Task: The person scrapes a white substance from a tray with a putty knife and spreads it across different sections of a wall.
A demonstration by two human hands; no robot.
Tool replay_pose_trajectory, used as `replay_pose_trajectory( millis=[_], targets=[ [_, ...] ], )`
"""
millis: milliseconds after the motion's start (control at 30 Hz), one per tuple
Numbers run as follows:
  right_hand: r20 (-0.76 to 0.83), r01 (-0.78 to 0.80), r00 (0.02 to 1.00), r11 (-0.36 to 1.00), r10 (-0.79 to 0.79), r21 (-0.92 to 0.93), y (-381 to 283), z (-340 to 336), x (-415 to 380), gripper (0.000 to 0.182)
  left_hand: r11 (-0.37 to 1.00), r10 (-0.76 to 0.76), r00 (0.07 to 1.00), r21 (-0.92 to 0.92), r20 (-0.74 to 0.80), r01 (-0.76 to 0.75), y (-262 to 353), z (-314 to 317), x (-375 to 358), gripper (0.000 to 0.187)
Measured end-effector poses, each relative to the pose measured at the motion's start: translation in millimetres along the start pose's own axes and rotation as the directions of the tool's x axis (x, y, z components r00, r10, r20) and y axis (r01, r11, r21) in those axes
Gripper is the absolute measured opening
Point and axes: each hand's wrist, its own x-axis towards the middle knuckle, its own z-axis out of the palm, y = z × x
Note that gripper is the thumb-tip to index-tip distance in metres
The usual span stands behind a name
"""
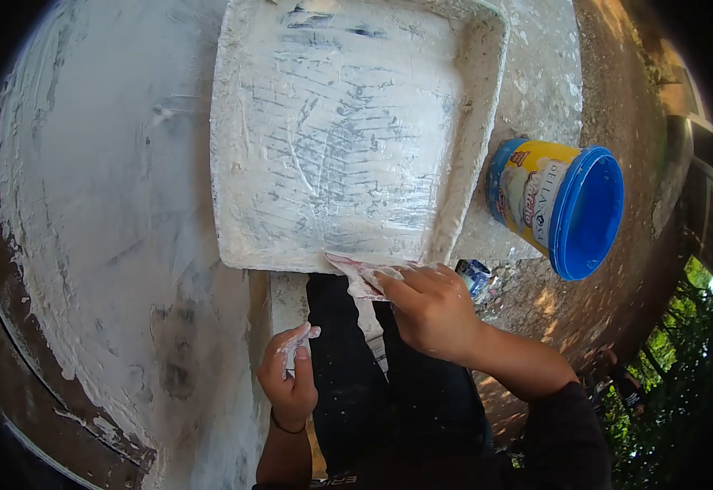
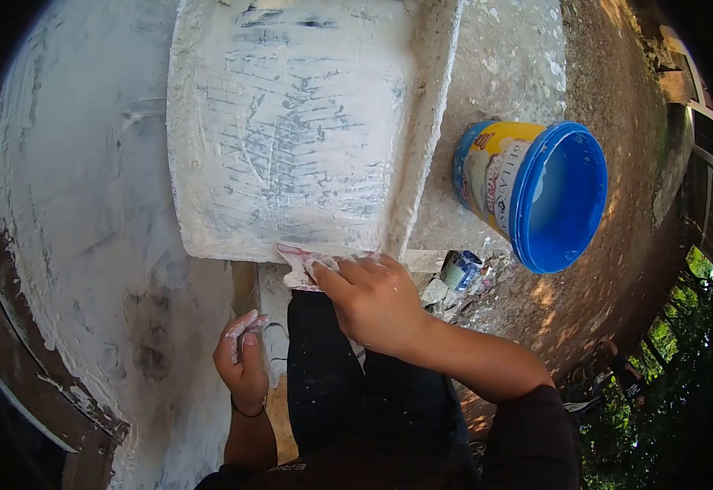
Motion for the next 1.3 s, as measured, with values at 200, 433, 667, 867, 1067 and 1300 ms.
replay_pose_trajectory(
  millis=[200, 433, 667, 867, 1067, 1300],
  targets=[
    [0.091, 0.049, 0.995, 0.999, -0.051, 0.02, -6, 3, 30, 0.035, 0.995, -0.103, 0.991, -0.008, -0.087, 0.103, 1, -1, -2, 0.024],
    [0.147, 0.059, 0.987, 0.998, -0.06, 0.017, -13, 13, 20, 0.034, 0.994, -0.112, 0.988, 0.001, -0.108, 0.112, -7, -3, -7, 0.025],
    [0.298, -0.056, 0.954, 0.984, 0.002, 0.172, 0, -8, 43, 0.034, 0.995, -0.092, 0.994, -0.044, -0.063, 0.089, -10, -3, -9, 0.023],
    [0.343, -0.174, 0.938, 0.933, 0.059, 0.315, 21, -17, 64, 0.028, 0.997, -0.07, 0.995, -0.037, -0.065, 0.068, -16, -5, -9, 0.022],
    [0.389, -0.195, 0.92, 0.92, 0.051, 0.34, 27, -18, 68, 0.027, 0.998, -0.066, 0.997, -0.007, -0.044, 0.066, -15, -6, -8, 0.022],
    [0.356, -0.316, 0.919, 0.857, 0.169, 0.407, 28, -35, 67, 0.027, 0.997, -0.07, 0.997, -0.027, -0.029, 0.069, -15, -5, -5, 0.022]
  ],
)
